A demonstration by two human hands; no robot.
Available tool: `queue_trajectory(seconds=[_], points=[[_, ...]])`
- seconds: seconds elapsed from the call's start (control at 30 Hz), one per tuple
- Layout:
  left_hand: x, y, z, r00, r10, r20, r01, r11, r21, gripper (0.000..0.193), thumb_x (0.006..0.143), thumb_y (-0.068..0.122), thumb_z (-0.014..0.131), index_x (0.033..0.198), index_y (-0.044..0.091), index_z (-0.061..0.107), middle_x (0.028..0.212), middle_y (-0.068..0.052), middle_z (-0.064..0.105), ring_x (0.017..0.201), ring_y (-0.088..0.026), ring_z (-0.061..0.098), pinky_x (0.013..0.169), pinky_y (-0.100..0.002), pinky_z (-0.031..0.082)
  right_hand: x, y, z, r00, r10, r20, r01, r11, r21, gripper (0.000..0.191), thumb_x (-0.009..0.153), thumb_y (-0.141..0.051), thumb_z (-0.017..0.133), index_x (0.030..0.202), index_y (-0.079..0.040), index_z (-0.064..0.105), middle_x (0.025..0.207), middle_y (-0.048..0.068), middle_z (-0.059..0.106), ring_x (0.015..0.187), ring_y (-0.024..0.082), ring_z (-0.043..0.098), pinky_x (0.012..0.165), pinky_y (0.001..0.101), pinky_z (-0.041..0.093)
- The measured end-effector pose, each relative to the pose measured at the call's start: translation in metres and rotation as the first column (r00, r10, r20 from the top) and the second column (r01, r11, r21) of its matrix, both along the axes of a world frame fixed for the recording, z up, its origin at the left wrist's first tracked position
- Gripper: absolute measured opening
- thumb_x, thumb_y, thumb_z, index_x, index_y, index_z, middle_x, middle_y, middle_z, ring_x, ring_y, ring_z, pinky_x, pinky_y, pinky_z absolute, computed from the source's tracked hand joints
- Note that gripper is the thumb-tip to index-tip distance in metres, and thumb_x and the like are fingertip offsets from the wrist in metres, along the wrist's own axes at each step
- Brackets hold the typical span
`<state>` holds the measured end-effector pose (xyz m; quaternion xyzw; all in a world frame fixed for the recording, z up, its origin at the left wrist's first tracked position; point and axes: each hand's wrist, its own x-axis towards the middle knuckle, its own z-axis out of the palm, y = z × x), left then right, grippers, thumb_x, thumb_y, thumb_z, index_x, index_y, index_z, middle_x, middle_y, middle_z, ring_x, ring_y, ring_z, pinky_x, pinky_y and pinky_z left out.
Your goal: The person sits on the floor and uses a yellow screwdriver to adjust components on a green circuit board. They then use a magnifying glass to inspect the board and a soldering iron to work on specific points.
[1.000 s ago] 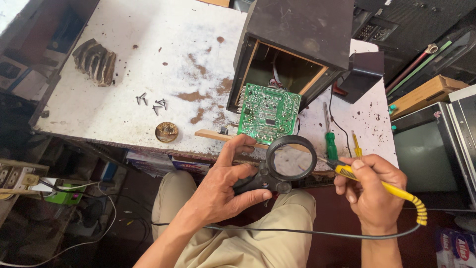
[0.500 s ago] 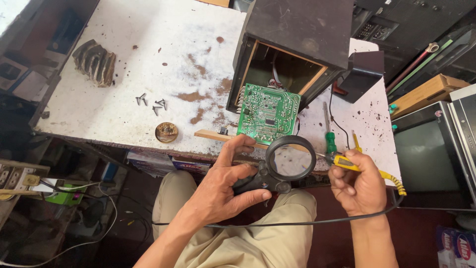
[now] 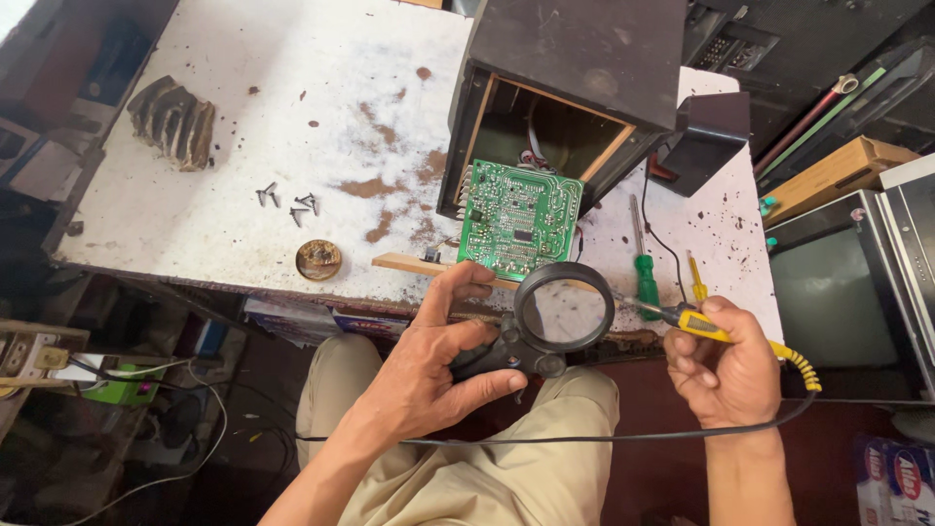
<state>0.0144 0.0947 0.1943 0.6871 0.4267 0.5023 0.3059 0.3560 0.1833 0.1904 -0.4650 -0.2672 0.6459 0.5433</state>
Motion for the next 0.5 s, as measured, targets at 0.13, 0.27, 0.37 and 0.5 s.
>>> queue_trajectory(seconds=[0.13,0.27,0.37,0.5], points=[[0.000,0.000,0.001,1.000,-0.006,0.004,0.006,1.000,-0.014,0.040,0.083,0.038,0.085,0.093,0.001,0.073,0.150,-0.024,0.042,0.137,-0.038,0.052,0.110,-0.046,0.047,-0.006,0.001,0.001,0.998,0.047,0.030,-0.048,0.998,0.036,0.015,0.095,-0.019,0.058,0.086,-0.007,0.057,0.069,0.009,0.058,0.054,0.018,0.050,0.039,0.0219,0.033],[0.000,-0.001,0.002,1.000,-0.013,0.008,0.013,1.000,-0.021,0.040,0.083,0.038,0.085,0.093,0.001,0.073,0.151,-0.024,0.042,0.138,-0.038,0.052,0.111,-0.046,0.046,-0.012,0.001,0.004,0.996,0.034,0.086,-0.036,0.999,0.030,0.015,0.095,-0.019,0.057,0.085,-0.008,0.057,0.067,0.010,0.058,0.051,0.018,0.050,0.038,0.0221,0.034],[0.000,-0.001,0.002,1.000,-0.009,0.008,0.009,1.000,-0.016,0.041,0.083,0.038,0.085,0.094,0.000,0.073,0.151,-0.024,0.041,0.138,-0.038,0.051,0.111,-0.046,0.046,-0.014,0.000,0.007,0.990,0.014,0.141,-0.021,0.999,0.048,0.016,0.095,-0.018,0.055,0.086,-0.006,0.057,0.068,0.011,0.058,0.050,0.018,0.049,0.040,0.0232,0.036],[0.000,0.000,0.001,1.000,-0.005,0.007,0.005,1.000,-0.003,0.042,0.083,0.038,0.085,0.094,0.000,0.073,0.151,-0.025,0.041,0.139,-0.039,0.050,0.111,-0.047,0.046,-0.014,-0.001,0.009,0.985,0.009,0.175,-0.023,0.997,0.078,0.015,0.095,-0.017,0.054,0.088,-0.004,0.058,0.069,0.013,0.058,0.051,0.019,0.050,0.040,0.0237,0.036]])
